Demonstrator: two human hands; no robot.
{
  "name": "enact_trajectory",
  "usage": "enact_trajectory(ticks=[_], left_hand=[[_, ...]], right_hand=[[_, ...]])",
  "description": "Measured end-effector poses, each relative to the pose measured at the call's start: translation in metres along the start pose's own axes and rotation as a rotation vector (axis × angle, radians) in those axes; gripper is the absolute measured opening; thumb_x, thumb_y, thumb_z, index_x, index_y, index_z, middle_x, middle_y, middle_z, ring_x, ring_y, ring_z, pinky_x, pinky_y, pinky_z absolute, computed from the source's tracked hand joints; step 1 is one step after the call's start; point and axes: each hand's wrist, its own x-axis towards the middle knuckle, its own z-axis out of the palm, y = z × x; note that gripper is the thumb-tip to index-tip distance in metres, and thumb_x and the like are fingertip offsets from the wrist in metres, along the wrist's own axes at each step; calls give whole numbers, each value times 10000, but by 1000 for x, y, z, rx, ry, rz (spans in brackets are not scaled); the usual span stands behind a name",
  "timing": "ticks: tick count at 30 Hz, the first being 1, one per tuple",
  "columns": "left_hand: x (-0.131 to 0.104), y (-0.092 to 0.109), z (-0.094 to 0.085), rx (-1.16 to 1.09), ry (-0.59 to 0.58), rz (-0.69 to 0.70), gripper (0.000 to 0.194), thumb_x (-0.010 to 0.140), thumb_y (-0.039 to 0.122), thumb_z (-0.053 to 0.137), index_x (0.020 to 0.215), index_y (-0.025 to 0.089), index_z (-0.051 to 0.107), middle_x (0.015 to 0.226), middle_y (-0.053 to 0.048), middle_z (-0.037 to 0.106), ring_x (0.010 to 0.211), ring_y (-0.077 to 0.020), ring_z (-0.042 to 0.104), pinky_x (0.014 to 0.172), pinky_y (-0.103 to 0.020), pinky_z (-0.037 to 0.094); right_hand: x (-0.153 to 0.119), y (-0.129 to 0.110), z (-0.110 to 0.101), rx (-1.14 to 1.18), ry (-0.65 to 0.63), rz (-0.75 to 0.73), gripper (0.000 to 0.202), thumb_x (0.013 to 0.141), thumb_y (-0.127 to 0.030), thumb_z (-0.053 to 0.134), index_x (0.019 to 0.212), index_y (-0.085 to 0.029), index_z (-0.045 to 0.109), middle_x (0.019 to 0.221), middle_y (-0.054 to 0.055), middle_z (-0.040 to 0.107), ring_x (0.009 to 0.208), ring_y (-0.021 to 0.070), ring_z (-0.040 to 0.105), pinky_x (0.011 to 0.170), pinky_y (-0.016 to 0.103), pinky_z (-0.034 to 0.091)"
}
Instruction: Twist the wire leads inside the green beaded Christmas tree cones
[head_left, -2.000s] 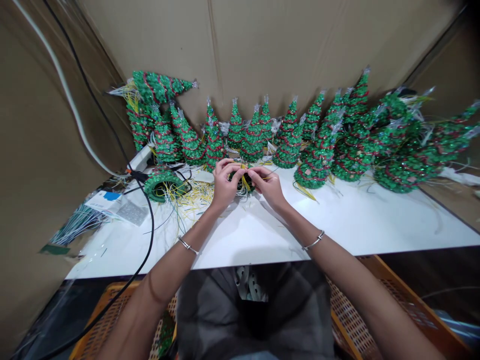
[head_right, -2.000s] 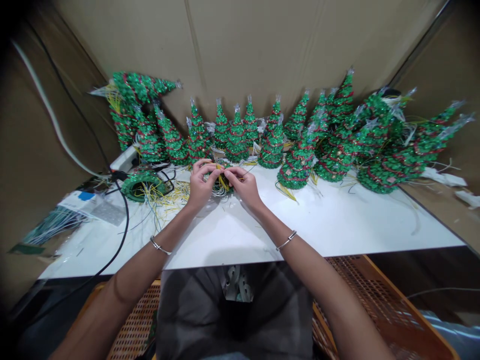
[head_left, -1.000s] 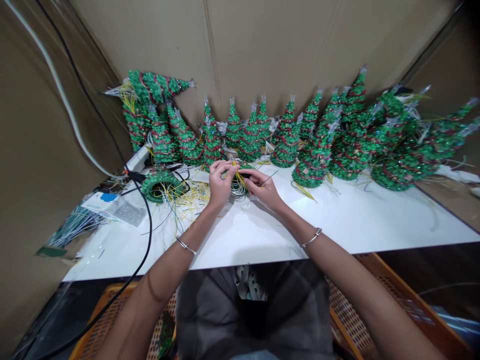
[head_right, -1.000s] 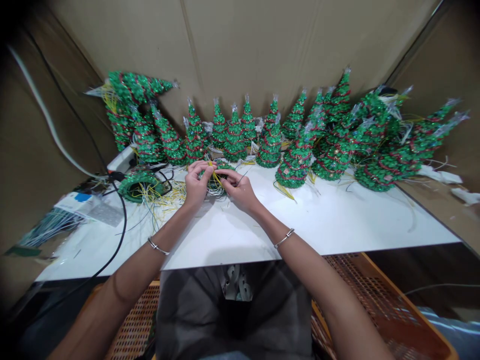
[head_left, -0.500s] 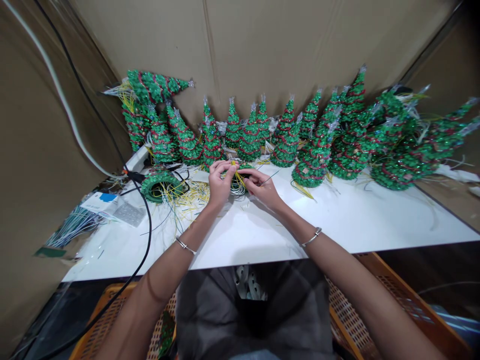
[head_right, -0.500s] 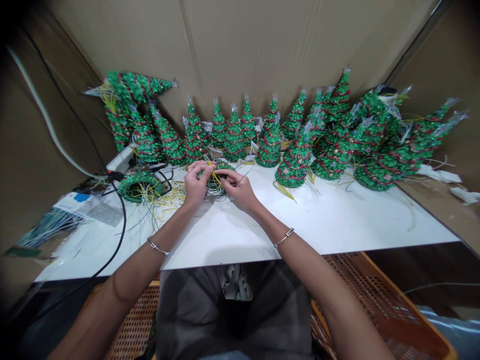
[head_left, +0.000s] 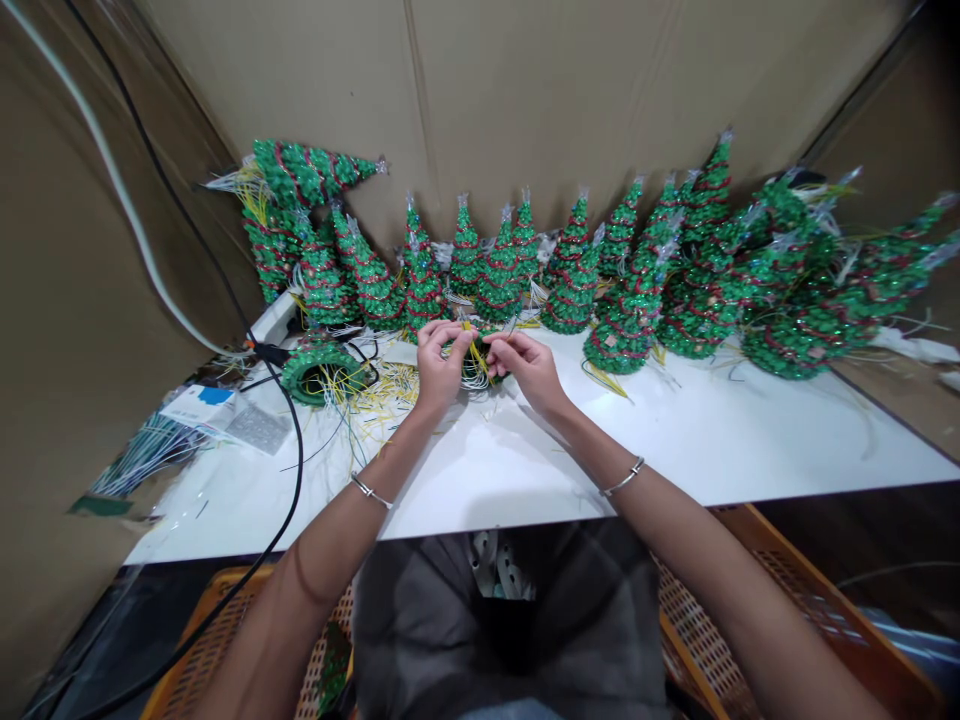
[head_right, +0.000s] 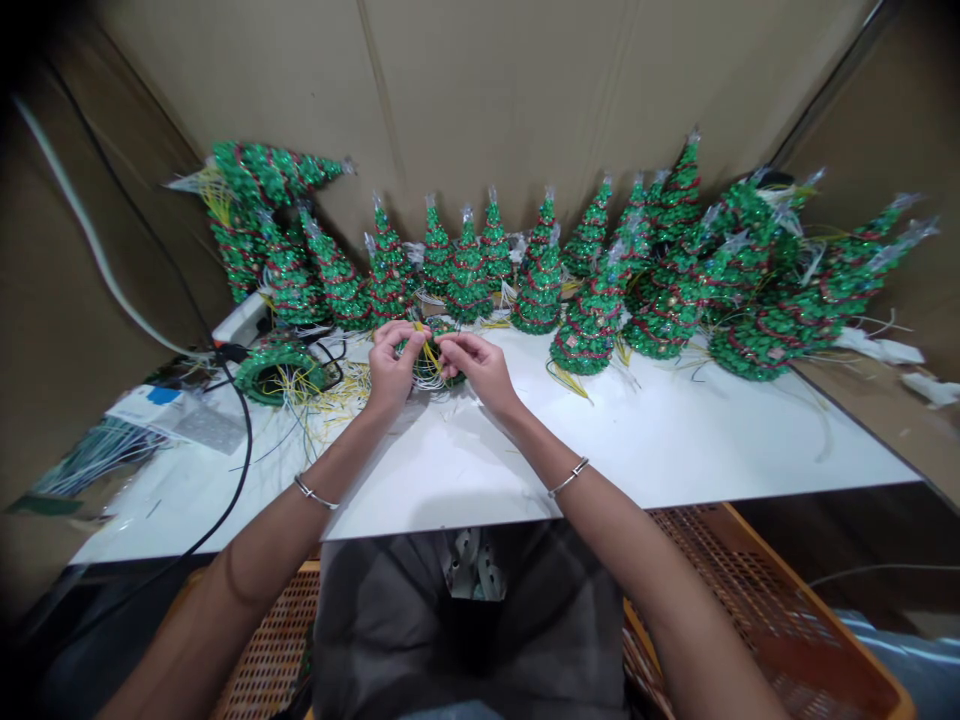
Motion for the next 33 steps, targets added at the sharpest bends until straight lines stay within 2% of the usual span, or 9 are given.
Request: enact_trajectory(ticks=[3,5,8,10,17,21,26,30,33], left_hand=[[0,2,-1,9,-18,24,175,883,385,632,810,253,721,926,-64,664,1103,-232,525,1052,-444,413],[-1,5,-1,28,-31,40,157,880,370,638,804,256,714,949,-57,677,1115,-236,519,1059,-454,402],[-1,9,-1,49,-62,69,151,879,361,641,786,256,697,966,-46,691,1149,-244,512,1084,-484,373],[-1,11,-1,52,-90,81,152,885,357,633,786,256,689,968,-43,699,1173,-248,509,1096,-499,358],[1,9,-2,30,-127,93,140,896,330,616,809,248,688,969,-41,715,1171,-247,525,1091,-506,364],[0,8,-2,24,-101,71,137,880,344,633,813,243,697,959,-53,693,1131,-246,542,1065,-493,393],[-1,9,-1,33,-95,98,138,881,349,633,801,255,694,982,-43,698,1146,-238,524,1077,-478,380],[0,7,-1,63,-59,104,162,886,375,628,785,263,686,1042,-38,705,1171,-243,495,1091,-493,351],[1,5,-1,57,-45,87,198,893,410,611,786,260,683,1060,-48,699,1170,-248,503,1095,-501,342]], right_hand=[[1,0,-2,-16,-20,-13,370,872,-530,597,920,-171,670,641,-21,561,507,89,456,511,246,387],[-1,-1,-3,-120,-67,6,377,881,-530,586,793,-167,640,554,-44,480,479,86,389,484,245,323],[-2,-1,-6,-271,-137,15,456,886,-521,577,599,-177,491,521,-54,393,509,85,339,499,249,260],[-2,0,-9,-315,-171,17,478,887,-513,570,573,-184,425,530,-57,364,526,85,319,510,251,236],[1,1,-14,-361,-237,36,487,882,-535,557,573,-187,413,544,-57,358,527,85,311,516,255,223],[0,-1,-8,-311,-113,-14,429,877,-569,561,689,-186,511,554,-56,387,528,94,341,512,253,253],[1,-3,-3,-159,10,-27,357,842,-559,628,887,-208,588,528,-71,367,465,92,323,461,253,222],[1,-4,-5,-115,-17,10,359,847,-533,636,1037,-228,628,519,-69,364,437,92,299,432,255,199],[0,-2,-5,-111,-58,26,357,844,-506,648,1075,-233,636,524,-67,368,435,90,285,429,256,190]])
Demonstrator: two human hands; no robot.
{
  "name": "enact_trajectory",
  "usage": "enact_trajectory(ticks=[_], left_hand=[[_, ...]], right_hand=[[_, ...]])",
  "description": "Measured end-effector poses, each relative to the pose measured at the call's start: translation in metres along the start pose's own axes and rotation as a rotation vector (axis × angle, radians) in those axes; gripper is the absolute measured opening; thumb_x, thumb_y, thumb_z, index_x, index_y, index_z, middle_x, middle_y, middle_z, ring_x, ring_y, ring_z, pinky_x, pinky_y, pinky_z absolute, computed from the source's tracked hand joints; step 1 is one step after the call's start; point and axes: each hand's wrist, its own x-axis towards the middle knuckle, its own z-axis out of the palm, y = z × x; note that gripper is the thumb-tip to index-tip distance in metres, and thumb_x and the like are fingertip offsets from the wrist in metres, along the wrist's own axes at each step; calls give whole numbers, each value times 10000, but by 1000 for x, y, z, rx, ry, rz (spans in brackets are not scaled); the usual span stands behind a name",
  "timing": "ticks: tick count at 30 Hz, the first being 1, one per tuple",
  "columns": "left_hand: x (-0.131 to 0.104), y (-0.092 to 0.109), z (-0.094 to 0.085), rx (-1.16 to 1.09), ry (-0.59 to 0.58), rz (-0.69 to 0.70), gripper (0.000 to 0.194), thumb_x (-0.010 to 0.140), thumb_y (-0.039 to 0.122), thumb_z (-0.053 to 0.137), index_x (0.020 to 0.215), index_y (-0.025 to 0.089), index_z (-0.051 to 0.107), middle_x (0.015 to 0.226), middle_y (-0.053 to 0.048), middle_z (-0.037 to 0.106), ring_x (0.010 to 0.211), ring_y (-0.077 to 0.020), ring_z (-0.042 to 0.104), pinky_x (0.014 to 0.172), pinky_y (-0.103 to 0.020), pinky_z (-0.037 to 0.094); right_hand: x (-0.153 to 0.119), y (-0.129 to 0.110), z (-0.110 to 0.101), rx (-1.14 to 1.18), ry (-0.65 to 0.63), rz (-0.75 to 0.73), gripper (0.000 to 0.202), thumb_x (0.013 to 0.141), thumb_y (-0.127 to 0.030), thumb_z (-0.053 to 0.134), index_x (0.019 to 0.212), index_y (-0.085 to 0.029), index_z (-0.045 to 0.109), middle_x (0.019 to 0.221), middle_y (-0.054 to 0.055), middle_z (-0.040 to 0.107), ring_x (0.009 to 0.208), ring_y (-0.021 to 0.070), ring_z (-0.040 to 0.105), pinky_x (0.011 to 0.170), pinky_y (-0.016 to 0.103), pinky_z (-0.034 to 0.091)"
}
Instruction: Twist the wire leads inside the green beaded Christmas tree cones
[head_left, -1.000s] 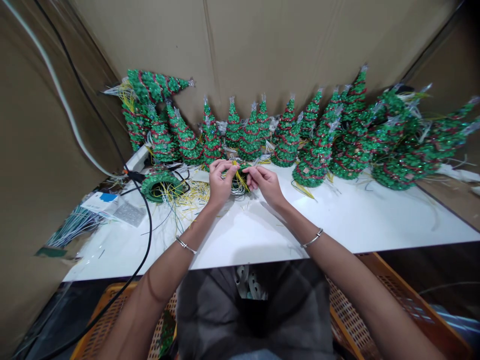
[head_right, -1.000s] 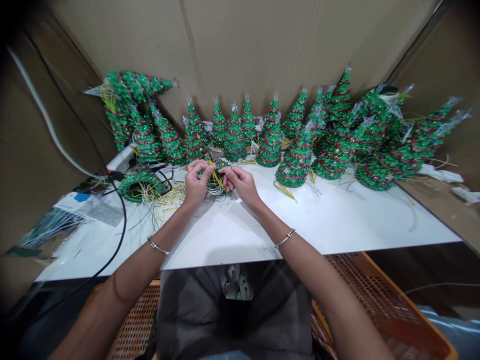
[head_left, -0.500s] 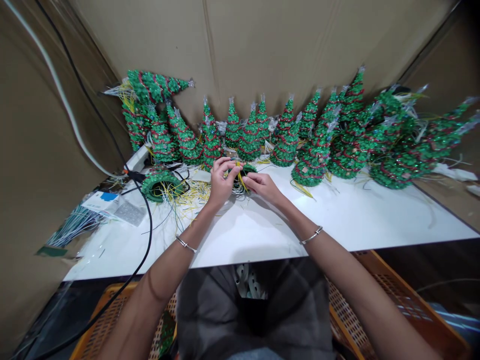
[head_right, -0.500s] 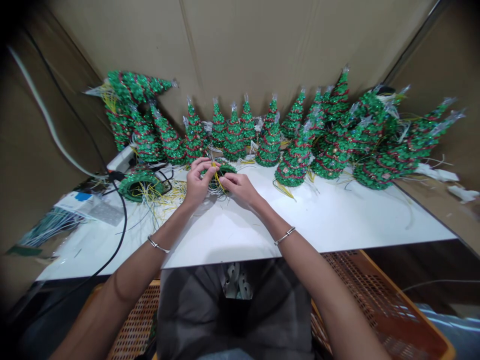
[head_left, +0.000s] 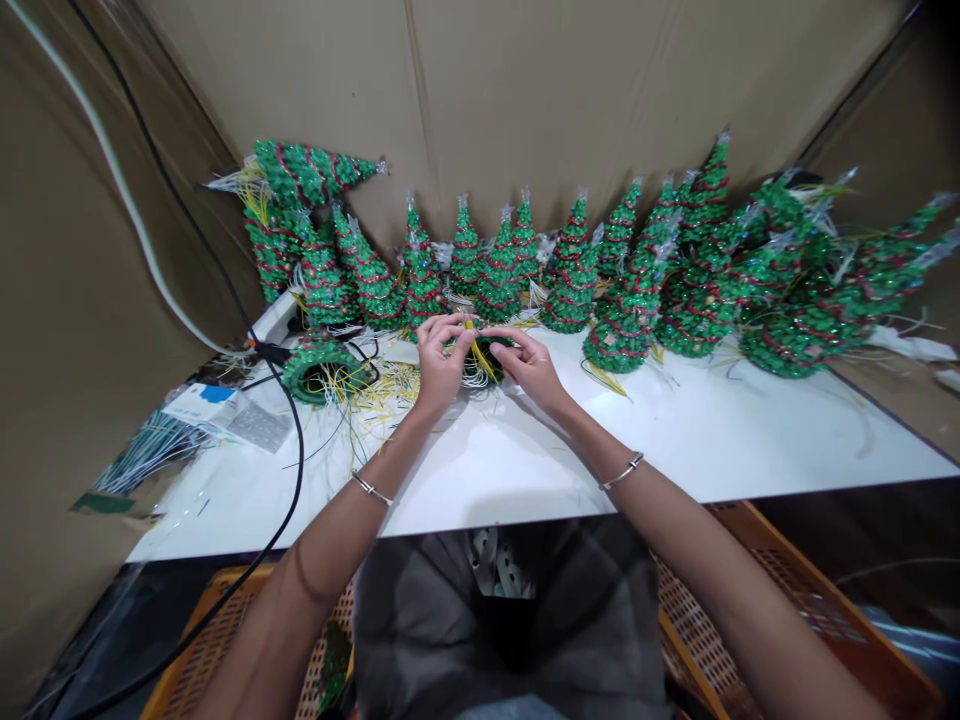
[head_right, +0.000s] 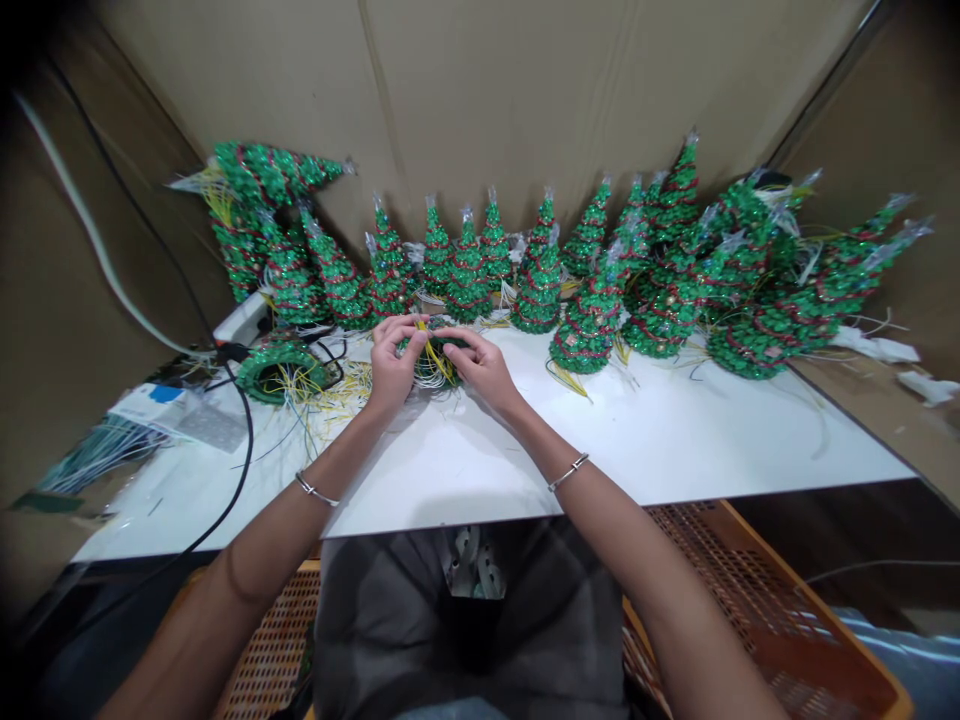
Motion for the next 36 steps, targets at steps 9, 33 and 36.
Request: enact_trajectory(ticks=[9,33,36], left_hand=[[-1,6,0,5,-21,-11,191,901,399,598,801,263,686,1065,-39,700,1172,-244,515,1095,-493,340],[3,-1,-3,7,-72,-24,153,877,375,639,802,262,711,1056,-33,721,1193,-240,486,1106,-494,336],[4,-7,-3,-15,-42,-59,174,883,380,625,798,253,709,1023,-49,712,1169,-236,529,1100,-480,358]], right_hand=[[-4,8,11,11,40,-41,292,858,-451,641,1001,-199,611,531,-77,337,472,84,250,468,249,173],[-6,3,8,-47,44,-18,318,854,-469,629,1015,-195,638,560,-67,403,467,89,333,467,248,275],[-2,1,6,91,36,19,339,813,-468,673,999,-194,601,656,-40,537,549,102,513,527,240,392]])
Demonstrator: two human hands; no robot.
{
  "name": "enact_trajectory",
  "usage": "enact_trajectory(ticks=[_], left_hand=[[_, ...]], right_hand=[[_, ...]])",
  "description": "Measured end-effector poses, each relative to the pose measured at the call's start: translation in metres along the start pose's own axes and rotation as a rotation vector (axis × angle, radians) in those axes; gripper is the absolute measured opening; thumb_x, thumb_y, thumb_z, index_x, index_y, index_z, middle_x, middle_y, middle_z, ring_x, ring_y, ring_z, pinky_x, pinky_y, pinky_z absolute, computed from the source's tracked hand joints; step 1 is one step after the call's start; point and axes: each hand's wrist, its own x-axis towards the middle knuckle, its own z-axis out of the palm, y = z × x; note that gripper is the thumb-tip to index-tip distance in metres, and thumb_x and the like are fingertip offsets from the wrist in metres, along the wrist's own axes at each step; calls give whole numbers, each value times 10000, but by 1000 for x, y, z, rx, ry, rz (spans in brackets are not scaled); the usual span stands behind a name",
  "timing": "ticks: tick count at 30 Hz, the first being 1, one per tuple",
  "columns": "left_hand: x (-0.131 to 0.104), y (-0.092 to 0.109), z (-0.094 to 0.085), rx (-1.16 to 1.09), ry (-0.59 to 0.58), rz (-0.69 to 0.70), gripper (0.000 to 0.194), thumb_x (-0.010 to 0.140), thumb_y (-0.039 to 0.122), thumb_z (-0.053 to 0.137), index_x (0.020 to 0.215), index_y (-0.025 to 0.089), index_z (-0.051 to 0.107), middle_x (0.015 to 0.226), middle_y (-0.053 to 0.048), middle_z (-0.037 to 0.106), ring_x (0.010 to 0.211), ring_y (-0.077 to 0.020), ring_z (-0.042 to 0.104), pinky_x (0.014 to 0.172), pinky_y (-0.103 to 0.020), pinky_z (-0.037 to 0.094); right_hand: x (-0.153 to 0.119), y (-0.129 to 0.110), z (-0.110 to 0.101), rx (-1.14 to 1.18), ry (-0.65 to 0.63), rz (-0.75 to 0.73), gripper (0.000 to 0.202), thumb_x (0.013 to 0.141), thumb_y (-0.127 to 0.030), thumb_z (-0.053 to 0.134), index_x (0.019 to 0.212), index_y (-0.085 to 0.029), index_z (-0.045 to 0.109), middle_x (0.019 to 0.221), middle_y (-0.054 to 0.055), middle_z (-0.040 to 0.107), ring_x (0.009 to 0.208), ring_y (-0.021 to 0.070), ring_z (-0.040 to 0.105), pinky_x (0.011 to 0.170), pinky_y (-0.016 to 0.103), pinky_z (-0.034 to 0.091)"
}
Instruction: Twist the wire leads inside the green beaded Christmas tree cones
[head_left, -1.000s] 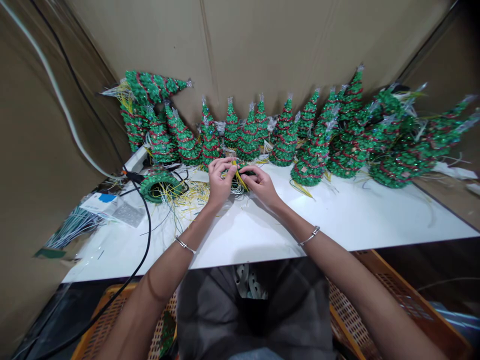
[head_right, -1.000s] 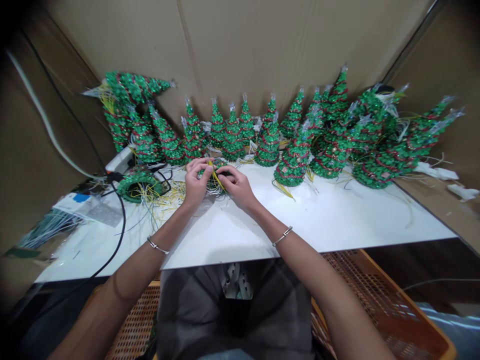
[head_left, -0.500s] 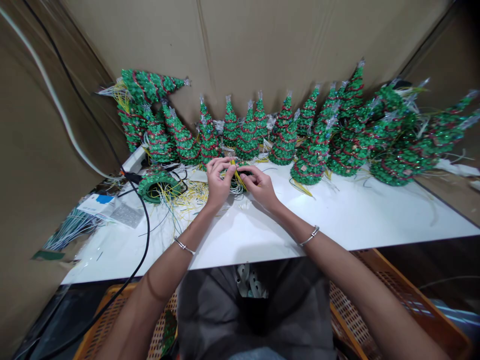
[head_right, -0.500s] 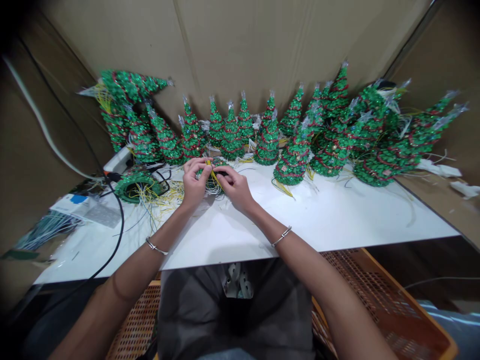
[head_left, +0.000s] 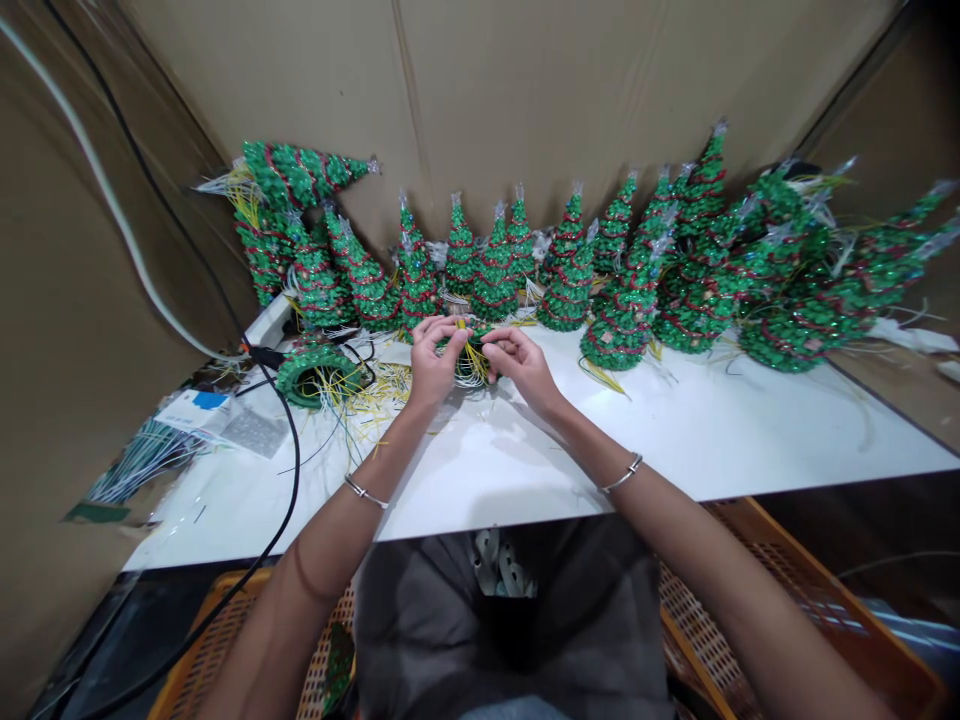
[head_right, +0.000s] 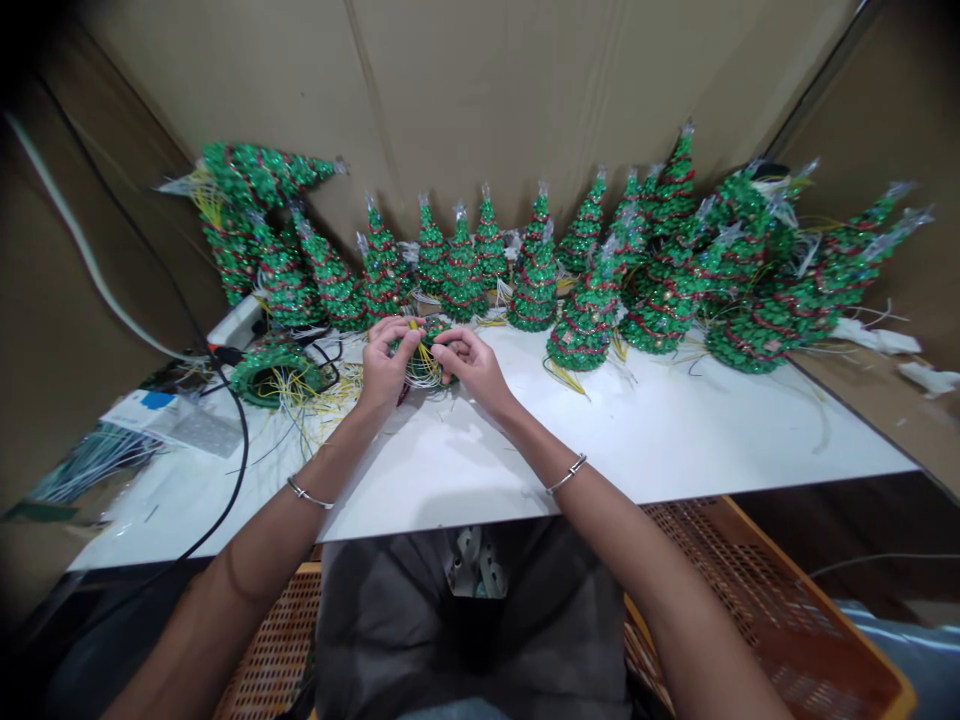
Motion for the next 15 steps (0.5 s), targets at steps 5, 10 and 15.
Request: enact_trajectory(ticks=[5,10,15], left_hand=[[2,-5,-2,-24,24,-22,215,888,418,607,801,251,710,1002,-58,708,1131,-233,561,1097,-489,367],[2,-5,-3,5,34,-9,204,877,414,620,793,252,712,966,-58,702,1126,-237,548,1085,-483,379],[2,-2,-4,18,44,27,170,865,393,645,778,257,696,952,-54,684,1132,-242,522,1067,-480,389]], right_hand=[[3,-1,-5,-22,0,-25,331,815,-459,678,987,-177,658,800,28,656,728,135,627,668,273,498],[1,-7,-11,-294,73,-210,283,886,-455,612,985,-225,745,996,70,679,744,158,610,662,329,526],[1,-14,-14,-458,98,-381,206,919,-373,594,955,-261,763,974,58,682,931,201,608,840,377,496]])
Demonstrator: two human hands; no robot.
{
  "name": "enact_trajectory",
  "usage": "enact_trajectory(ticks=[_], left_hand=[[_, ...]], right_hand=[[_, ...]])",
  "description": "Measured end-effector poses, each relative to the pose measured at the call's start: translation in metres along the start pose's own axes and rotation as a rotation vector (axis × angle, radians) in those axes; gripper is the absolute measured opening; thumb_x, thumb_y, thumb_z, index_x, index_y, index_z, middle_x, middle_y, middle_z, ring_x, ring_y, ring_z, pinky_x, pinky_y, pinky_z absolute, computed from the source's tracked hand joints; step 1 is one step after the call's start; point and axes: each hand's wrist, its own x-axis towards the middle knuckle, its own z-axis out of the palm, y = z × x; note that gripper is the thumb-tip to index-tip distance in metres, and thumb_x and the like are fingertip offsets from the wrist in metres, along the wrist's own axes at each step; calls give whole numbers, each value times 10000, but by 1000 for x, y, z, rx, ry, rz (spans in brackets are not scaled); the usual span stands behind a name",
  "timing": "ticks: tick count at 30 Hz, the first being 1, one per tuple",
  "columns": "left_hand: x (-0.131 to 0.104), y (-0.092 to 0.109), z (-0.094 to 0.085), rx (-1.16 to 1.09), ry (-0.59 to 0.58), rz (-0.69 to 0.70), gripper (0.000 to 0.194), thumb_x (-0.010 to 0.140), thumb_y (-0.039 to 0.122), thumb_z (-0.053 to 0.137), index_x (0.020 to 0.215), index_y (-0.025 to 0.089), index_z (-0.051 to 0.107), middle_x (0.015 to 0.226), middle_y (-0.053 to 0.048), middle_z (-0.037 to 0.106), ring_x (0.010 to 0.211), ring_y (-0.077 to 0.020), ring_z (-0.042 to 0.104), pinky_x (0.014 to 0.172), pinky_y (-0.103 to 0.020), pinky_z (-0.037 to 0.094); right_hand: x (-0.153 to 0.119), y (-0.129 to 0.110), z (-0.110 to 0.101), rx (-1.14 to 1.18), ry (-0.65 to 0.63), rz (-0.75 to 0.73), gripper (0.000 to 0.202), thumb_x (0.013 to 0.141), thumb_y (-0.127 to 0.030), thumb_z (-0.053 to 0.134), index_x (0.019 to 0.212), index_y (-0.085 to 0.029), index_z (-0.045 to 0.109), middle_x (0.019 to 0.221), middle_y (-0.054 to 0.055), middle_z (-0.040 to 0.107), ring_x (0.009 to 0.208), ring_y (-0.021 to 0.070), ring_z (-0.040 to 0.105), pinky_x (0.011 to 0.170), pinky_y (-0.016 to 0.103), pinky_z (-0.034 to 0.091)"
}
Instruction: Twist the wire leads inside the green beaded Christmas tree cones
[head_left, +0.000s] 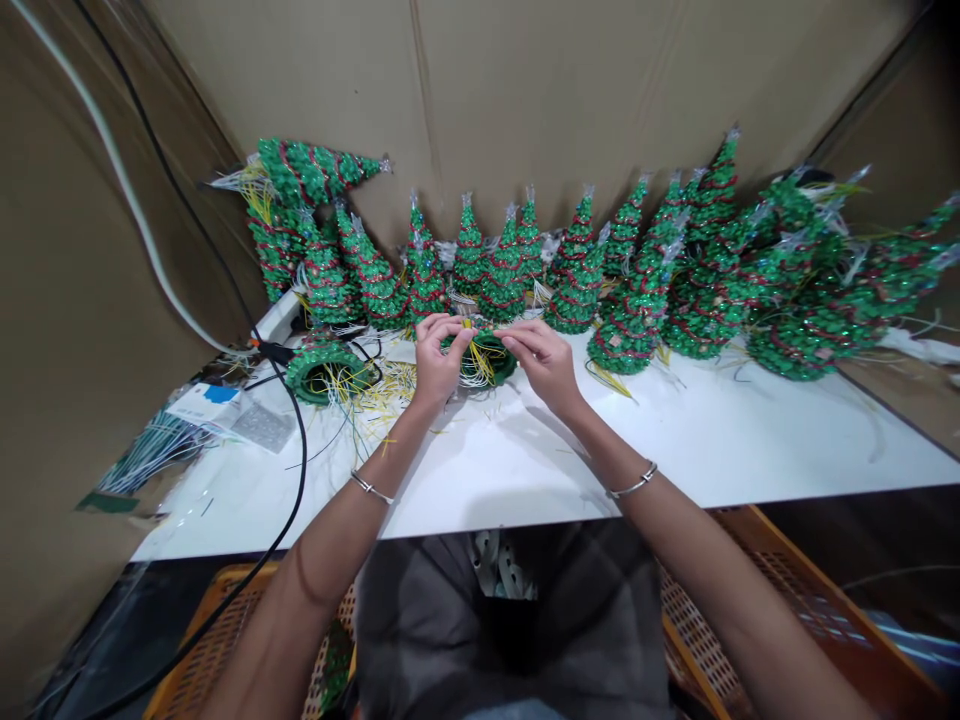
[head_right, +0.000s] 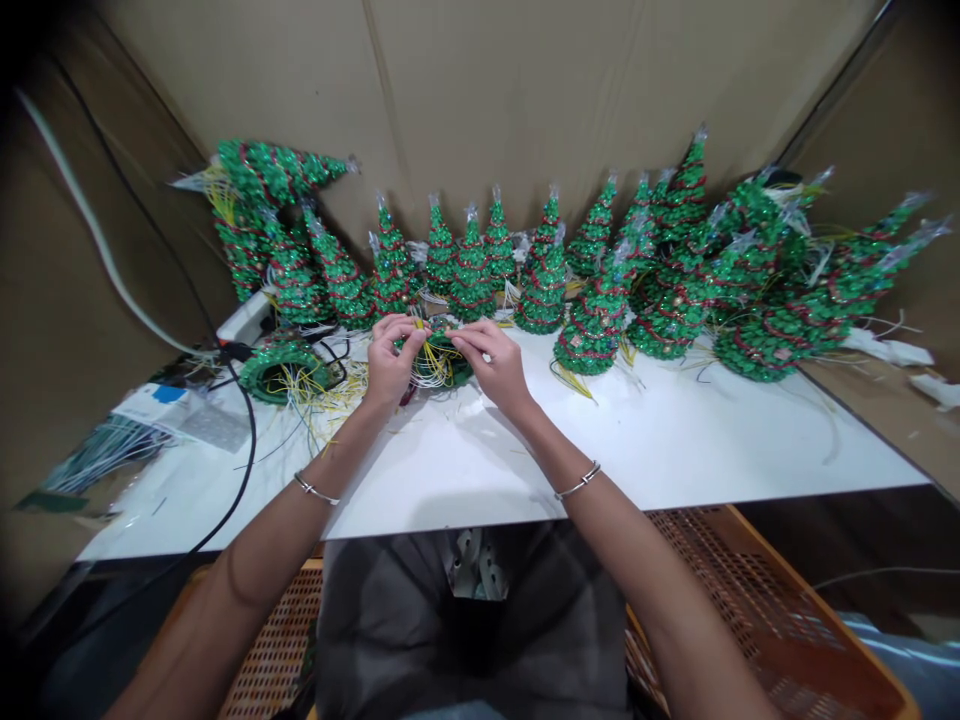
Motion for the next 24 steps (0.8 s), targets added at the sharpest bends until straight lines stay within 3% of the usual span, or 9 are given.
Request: enact_trajectory(ticks=[3,8,12,17,24], left_hand=[[-2,8,1,24,-42,33,156,867,370,649,758,262,678,969,-42,695,1160,-250,496,1084,-505,357],[-9,18,6,59,-102,61,130,863,329,655,750,264,657,1017,-25,707,1200,-266,473,1093,-538,333],[-10,16,8,49,-93,57,131,867,316,649,746,266,651,1023,-17,710,1191,-262,474,1096,-535,329],[-9,12,8,26,-63,53,128,867,308,651,746,267,651,1022,-17,711,1170,-257,485,1098,-534,329],[-10,13,9,29,-52,43,127,861,292,661,738,265,647,1010,-18,708,1162,-250,493,1097,-526,342]], right_hand=[[0,2,4,65,-30,84,196,890,-388,629,938,-231,735,894,49,691,830,185,618,782,356,496],[-2,6,15,214,77,243,290,806,-430,719,957,-216,594,771,6,635,735,149,607,685,287,485],[-4,4,20,110,97,175,226,847,-421,676,850,-213,589,795,15,629,716,142,577,693,293,485],[-8,0,19,-14,52,51,161,904,-358,612,908,-204,658,893,49,672,734,154,578,727,306,487],[-10,-1,24,-32,117,34,140,910,-327,605,925,-205,672,895,51,681,739,159,574,732,308,477]])
